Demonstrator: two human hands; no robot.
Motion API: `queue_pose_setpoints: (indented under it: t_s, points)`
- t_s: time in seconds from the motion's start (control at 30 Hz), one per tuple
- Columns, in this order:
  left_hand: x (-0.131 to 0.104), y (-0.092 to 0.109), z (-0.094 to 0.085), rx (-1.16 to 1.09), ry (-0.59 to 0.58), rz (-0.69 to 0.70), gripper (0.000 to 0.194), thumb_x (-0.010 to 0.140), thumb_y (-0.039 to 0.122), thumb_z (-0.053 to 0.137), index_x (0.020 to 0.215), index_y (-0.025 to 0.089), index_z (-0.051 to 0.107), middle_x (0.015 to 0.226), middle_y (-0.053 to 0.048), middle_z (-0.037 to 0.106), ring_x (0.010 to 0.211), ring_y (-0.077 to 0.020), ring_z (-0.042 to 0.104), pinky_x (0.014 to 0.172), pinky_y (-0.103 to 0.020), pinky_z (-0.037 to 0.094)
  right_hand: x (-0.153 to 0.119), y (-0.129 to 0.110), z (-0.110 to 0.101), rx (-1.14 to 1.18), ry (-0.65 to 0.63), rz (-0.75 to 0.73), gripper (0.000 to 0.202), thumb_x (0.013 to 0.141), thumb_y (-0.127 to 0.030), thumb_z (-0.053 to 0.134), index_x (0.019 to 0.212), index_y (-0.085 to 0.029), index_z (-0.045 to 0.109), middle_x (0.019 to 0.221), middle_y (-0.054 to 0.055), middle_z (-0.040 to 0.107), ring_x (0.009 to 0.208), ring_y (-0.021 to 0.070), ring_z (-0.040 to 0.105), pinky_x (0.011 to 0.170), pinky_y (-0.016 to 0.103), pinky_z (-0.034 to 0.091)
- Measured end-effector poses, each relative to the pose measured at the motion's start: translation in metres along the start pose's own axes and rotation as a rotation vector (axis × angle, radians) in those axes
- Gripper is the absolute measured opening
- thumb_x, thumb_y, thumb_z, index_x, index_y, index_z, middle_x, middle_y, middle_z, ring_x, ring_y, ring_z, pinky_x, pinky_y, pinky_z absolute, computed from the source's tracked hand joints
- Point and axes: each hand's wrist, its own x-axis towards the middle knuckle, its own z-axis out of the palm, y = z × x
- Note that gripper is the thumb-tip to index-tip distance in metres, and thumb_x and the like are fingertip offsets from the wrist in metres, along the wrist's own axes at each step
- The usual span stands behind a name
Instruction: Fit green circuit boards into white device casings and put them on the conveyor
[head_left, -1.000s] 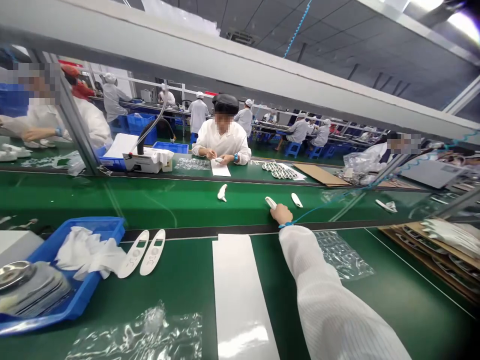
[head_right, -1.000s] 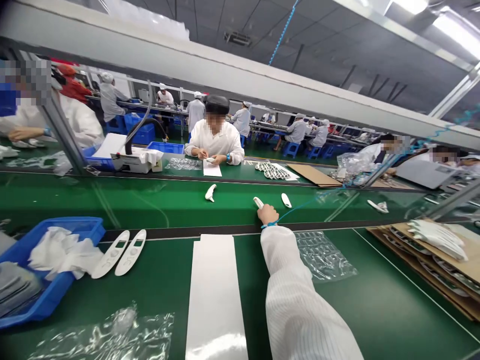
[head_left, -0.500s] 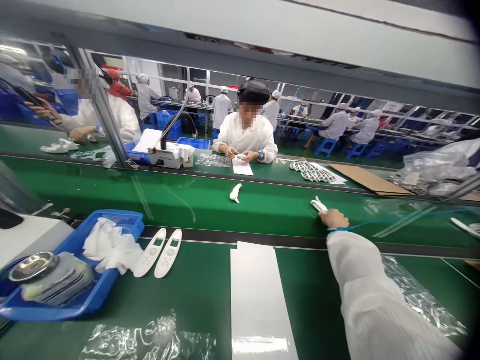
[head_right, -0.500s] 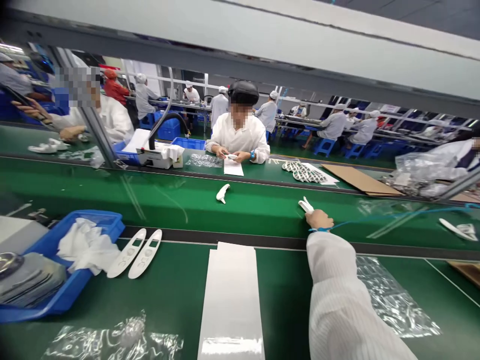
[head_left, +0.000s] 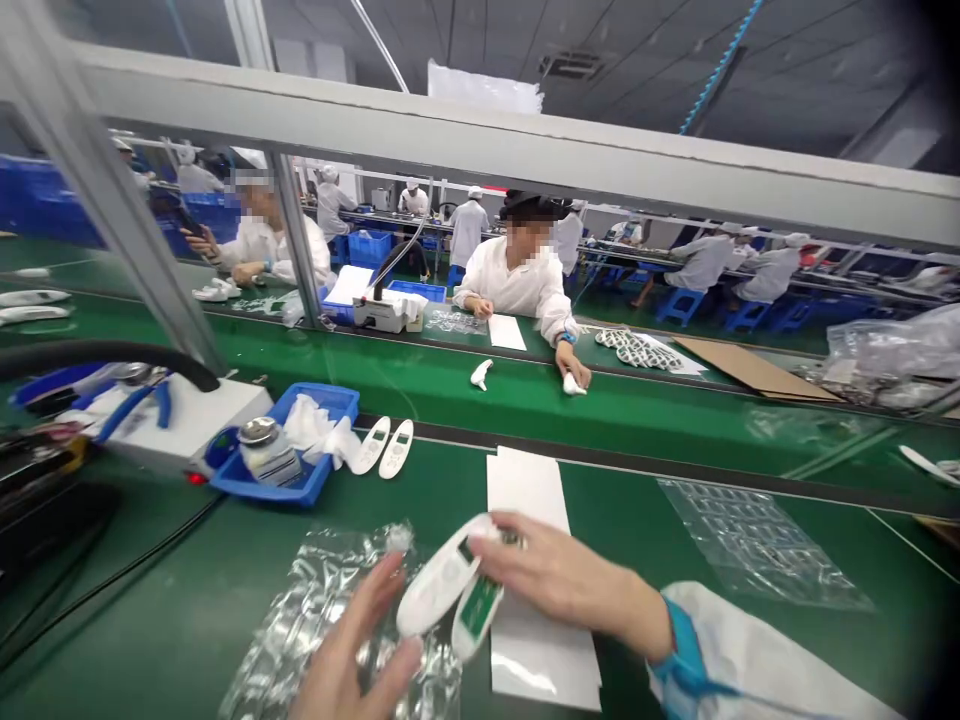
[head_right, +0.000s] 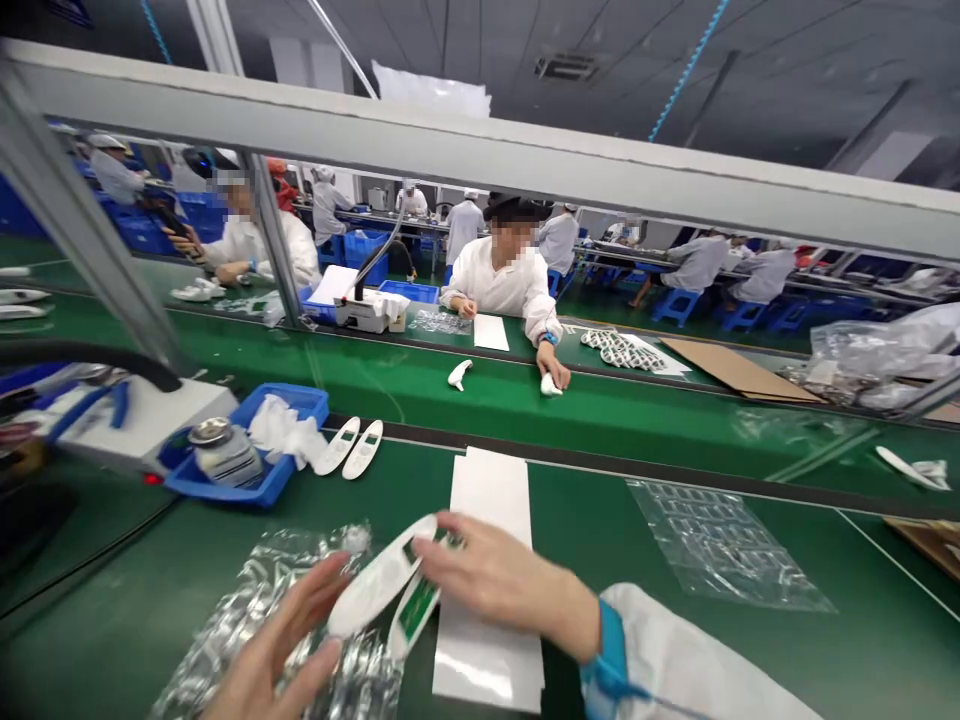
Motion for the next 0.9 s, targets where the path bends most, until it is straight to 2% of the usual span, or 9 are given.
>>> queue_pose_setpoints:
  t_s: [0.07,0.13,0.2,0.33,0.43,0.53,0.6,0.73,0.9]
  points:
    - [-0.008,-0.003,-0.006,-0.04,-0.234,-0.063,0.078,0.063,0.053,0.077,0.128,0.02,0.052,0.135,-0.014,0.056,0.124,-0.0343,0.05,0.1,-0.041,0.045,0.024,-0.045,-0.011,0.035,0.002,-0.138,0.021,0.095,-0.013,0.046,0.105,-0.01,0.065,0.126,0.008,0.059,0.1,0.0208,0.058,0.103,0.037,0.044]
    - [-0.02,-0.013,-0.008,-0.134,-0.422,-0.201,0.071,0.054,0.045,0.086,0.113,0.015,0.06,0.112,-0.016,0.07,0.104,-0.0332,0.063,0.09,-0.041,0.05,0.038,-0.074,-0.017,0.094,0.025,-0.178,0.021,0.094,-0.014,0.047,0.104,-0.009,0.065,0.127,0.008,0.059,0.102,0.0223,0.058,0.105,0.037,0.042]
    - [-0.035,-0.028,-0.005,-0.297,-0.484,-0.304,0.068,0.052,0.043,0.088,0.106,0.014,0.059,0.089,-0.013,0.075,0.083,-0.0274,0.069,0.076,-0.036,0.052,0.044,-0.091,-0.017,0.158,0.059,-0.137,0.022,0.094,-0.014,0.047,0.106,-0.008,0.064,0.13,0.01,0.057,0.117,0.0275,0.051,0.105,0.042,0.042]
    - [-0.061,-0.052,0.001,-0.466,-0.311,-0.215,0.049,0.067,0.053,0.077,0.089,0.011,0.064,0.07,-0.01,0.072,0.057,-0.0169,0.065,0.057,-0.026,0.048,0.046,-0.116,-0.011,0.427,0.153,0.076,0.037,0.09,-0.01,0.042,0.126,-0.012,0.05,0.137,0.015,0.048,0.135,0.0335,0.03,0.103,0.052,0.04]
    - [-0.072,-0.058,-0.001,-0.335,-0.156,-0.138,0.049,0.069,0.056,0.073,0.075,0.008,0.069,0.065,-0.011,0.071,0.055,-0.0165,0.063,0.057,-0.026,0.047,0.052,-0.135,-0.008,0.737,0.309,0.443,0.035,0.091,-0.011,0.04,0.124,-0.019,0.047,0.125,0.014,0.048,0.12,0.0259,0.046,0.096,0.043,0.044]
    - [-0.079,-0.058,-0.006,-0.204,-0.001,-0.114,0.05,0.068,0.058,0.072,0.077,0.009,0.071,0.065,-0.012,0.072,0.06,-0.0204,0.066,0.061,-0.028,0.049,0.065,-0.153,-0.004,0.941,0.313,0.729,0.015,0.091,-0.018,0.049,0.105,-0.023,0.052,0.105,0.006,0.049,0.101,0.02,0.051,0.088,0.034,0.045]
    - [-0.083,-0.059,-0.009,-0.187,0.064,-0.059,0.049,0.069,0.058,0.071,0.082,0.01,0.071,0.07,-0.011,0.072,0.065,-0.0231,0.067,0.064,-0.031,0.052,0.074,-0.161,-0.001,1.0,0.291,0.78,0.007,0.089,-0.018,0.053,0.094,-0.023,0.051,0.097,0.003,0.048,0.094,0.0183,0.051,0.085,0.032,0.043]
    - [-0.091,-0.064,-0.016,-0.138,0.125,0.063,0.046,0.075,0.053,0.065,0.1,0.014,0.067,0.072,-0.007,0.071,0.067,-0.0228,0.067,0.066,-0.031,0.052,0.085,-0.168,0.005,1.026,0.283,0.85,0.01,0.089,-0.014,0.052,0.084,-0.022,0.048,0.089,0.0,0.047,0.084,0.0157,0.049,0.076,0.028,0.04]
    - [-0.098,-0.068,-0.022,-0.035,0.171,0.122,0.039,0.081,0.05,0.059,0.097,0.015,0.067,0.058,-0.001,0.063,0.054,-0.0163,0.058,0.057,-0.025,0.045,0.091,-0.171,0.013,1.0,0.266,0.877,0.014,0.088,-0.012,0.055,0.08,-0.021,0.047,0.086,0.0,0.049,0.08,0.0155,0.048,0.072,0.028,0.039]
